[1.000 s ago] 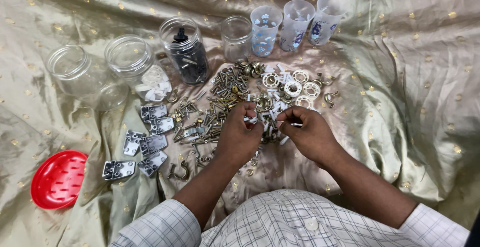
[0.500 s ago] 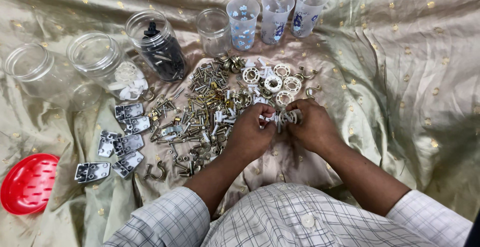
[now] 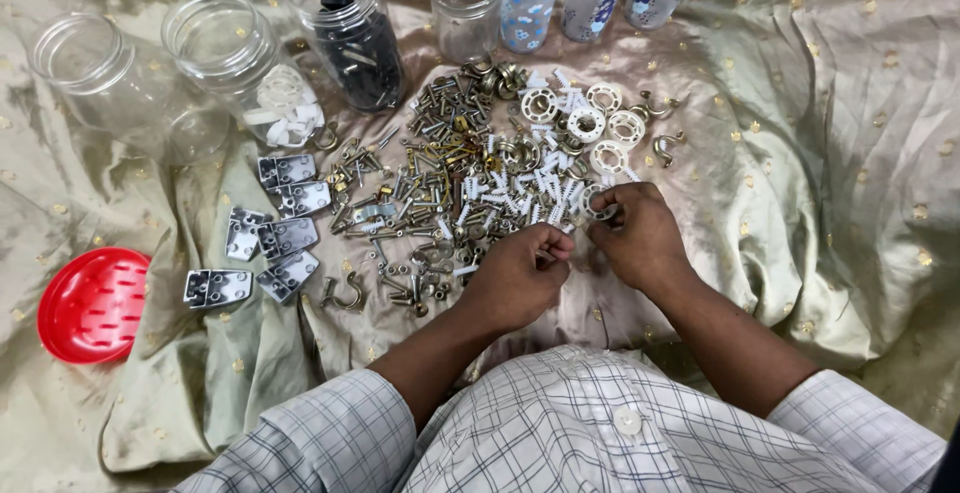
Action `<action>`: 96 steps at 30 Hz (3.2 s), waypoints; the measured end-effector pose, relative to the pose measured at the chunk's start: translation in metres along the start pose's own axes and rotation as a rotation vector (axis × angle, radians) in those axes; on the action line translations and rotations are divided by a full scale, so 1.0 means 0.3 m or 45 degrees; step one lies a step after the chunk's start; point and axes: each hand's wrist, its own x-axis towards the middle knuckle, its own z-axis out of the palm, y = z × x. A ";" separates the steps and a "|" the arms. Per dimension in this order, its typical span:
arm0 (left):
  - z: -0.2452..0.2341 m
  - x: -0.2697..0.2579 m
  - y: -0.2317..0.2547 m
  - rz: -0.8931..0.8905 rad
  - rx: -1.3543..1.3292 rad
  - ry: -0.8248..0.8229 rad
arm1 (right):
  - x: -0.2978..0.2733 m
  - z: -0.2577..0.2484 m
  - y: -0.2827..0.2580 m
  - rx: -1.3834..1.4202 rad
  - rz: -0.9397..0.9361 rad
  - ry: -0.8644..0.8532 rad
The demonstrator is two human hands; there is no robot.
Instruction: The person sits on a patterned cloth and sorts a mixed pile of small hardware items by hand. They pick up white plastic spacers and place them into a clear jar, then handle metal hinges and other small metal parts, moving them into separate piles or containers.
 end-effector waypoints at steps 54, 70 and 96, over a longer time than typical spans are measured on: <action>-0.093 -0.068 0.088 -0.308 -1.058 0.574 | 0.141 -0.053 -0.063 -0.084 -0.151 0.067; -0.165 -0.083 0.150 -0.116 -1.168 0.629 | 0.019 -0.006 -0.328 1.060 -0.276 -0.560; -0.215 -0.104 0.188 -0.042 -1.168 0.579 | 0.046 0.006 -0.364 0.941 -0.301 -0.623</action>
